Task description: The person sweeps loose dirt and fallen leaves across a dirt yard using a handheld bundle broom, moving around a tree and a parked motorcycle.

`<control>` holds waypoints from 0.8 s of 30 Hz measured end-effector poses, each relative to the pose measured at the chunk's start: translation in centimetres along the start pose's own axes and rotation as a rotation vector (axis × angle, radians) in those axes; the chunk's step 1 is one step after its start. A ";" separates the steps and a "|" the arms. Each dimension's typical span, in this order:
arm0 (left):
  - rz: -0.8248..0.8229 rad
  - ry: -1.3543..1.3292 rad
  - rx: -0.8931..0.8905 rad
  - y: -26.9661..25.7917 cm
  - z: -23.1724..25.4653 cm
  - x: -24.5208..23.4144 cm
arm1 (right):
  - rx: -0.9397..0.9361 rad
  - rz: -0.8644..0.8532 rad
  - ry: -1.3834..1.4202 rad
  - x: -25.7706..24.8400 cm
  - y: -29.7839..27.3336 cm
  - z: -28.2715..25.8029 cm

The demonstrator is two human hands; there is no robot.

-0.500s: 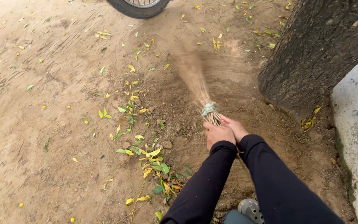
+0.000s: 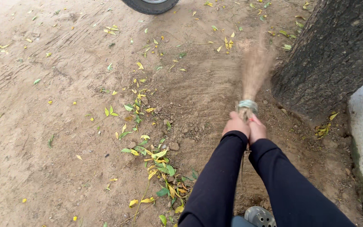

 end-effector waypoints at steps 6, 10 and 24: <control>0.280 -0.205 -0.204 -4.3 -2.2 -7.0 | 0.037 -0.425 -0.001 7.2 2.2 3.1; 0.288 -0.325 -0.234 -5.9 -0.7 -8.5 | 0.045 -0.440 -0.056 8.5 1.1 -0.5; 0.073 -0.085 -0.084 1.6 -2.5 -4.1 | -0.107 -0.071 -0.224 6.0 0.7 0.9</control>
Point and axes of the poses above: each hand's wrist, its own y-axis towards the middle knuckle, its own x-axis out of the palm, z = x × y, the point moved 1 cm from there along y, towards the middle knuckle, and after that the axes turned 6 degrees about -x, right-handed, at the moved point
